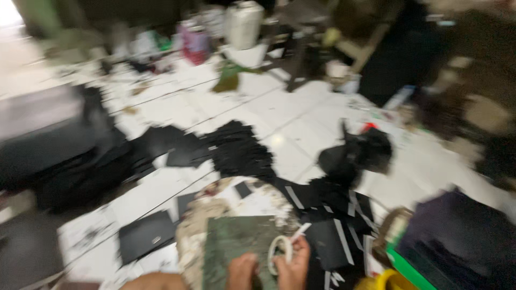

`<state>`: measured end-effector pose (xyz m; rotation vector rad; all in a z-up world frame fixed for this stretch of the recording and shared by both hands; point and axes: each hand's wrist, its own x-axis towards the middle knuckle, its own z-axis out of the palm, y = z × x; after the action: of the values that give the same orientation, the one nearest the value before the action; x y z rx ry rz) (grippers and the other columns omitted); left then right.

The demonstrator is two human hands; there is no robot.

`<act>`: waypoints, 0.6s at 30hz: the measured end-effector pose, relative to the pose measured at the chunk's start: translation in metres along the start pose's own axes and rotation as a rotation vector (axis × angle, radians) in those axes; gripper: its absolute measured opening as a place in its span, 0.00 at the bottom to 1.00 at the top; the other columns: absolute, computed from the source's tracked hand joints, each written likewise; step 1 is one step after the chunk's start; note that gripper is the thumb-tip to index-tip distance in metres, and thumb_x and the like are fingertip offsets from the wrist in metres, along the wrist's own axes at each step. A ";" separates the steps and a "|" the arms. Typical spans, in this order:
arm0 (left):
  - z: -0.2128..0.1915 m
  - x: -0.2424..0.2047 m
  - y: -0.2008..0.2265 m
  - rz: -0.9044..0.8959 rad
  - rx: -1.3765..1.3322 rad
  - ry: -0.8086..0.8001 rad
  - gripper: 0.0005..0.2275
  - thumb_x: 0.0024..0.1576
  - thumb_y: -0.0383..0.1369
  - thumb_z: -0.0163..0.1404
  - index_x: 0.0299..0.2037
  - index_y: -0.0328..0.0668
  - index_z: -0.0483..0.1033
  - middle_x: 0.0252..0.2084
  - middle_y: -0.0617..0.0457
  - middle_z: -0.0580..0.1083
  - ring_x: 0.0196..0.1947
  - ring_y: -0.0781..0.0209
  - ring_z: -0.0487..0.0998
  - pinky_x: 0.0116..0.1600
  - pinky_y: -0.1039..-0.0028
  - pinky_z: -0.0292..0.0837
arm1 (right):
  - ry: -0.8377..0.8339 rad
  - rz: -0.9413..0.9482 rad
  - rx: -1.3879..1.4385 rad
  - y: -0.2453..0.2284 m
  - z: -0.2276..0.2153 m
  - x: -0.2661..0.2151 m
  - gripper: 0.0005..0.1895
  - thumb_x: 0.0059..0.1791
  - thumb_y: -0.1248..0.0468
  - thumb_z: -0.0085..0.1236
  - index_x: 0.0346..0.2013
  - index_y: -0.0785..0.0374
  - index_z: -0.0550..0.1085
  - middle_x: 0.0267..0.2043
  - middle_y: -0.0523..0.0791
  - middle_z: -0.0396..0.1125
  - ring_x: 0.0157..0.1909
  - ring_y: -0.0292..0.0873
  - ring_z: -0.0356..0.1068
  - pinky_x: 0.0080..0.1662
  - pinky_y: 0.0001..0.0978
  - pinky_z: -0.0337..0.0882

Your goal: The person applies double-sided tape to the edges of small leather pieces and peels off the backing, working on a circular wooden block.

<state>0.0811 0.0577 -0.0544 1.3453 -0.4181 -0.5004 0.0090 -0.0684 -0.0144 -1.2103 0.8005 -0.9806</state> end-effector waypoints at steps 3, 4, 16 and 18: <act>0.011 -0.002 -0.001 -0.158 -0.071 0.150 0.16 0.57 0.42 0.46 0.27 0.39 0.79 0.19 0.49 0.75 0.18 0.61 0.70 0.26 0.72 0.59 | 0.025 0.036 0.099 0.011 -0.003 -0.001 0.50 0.32 0.79 0.64 0.68 0.60 0.61 0.56 0.53 0.68 0.48 0.50 0.74 0.43 0.39 0.74; 0.017 -0.005 0.008 -0.236 -0.174 0.261 0.20 0.59 0.43 0.42 0.37 0.34 0.85 0.24 0.43 0.81 0.16 0.61 0.73 0.23 0.79 0.60 | 0.056 0.083 0.160 0.011 -0.001 -0.003 0.48 0.36 0.74 0.69 0.69 0.59 0.61 0.56 0.52 0.68 0.42 0.49 0.74 0.30 0.39 0.76; -0.007 -0.012 0.023 -0.066 -0.257 0.127 0.29 0.47 0.23 0.58 0.63 0.46 0.74 0.61 0.56 0.79 0.62 0.63 0.78 0.64 0.74 0.69 | -0.011 0.076 0.048 0.018 0.008 -0.005 0.36 0.41 0.72 0.60 0.64 0.61 0.65 0.59 0.53 0.70 0.20 0.47 0.71 0.18 0.24 0.55; -0.028 -0.012 0.047 -0.038 -0.212 0.143 0.27 0.49 0.22 0.58 0.62 0.46 0.75 0.59 0.56 0.78 0.58 0.62 0.79 0.62 0.74 0.72 | -0.026 0.095 0.076 0.002 0.014 -0.011 0.31 0.44 0.70 0.57 0.63 0.64 0.65 0.58 0.57 0.69 0.18 0.46 0.68 0.17 0.22 0.54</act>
<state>0.0920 0.0941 -0.0136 1.1771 -0.2160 -0.4635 0.0181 -0.0532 -0.0139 -1.1080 0.7866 -0.9077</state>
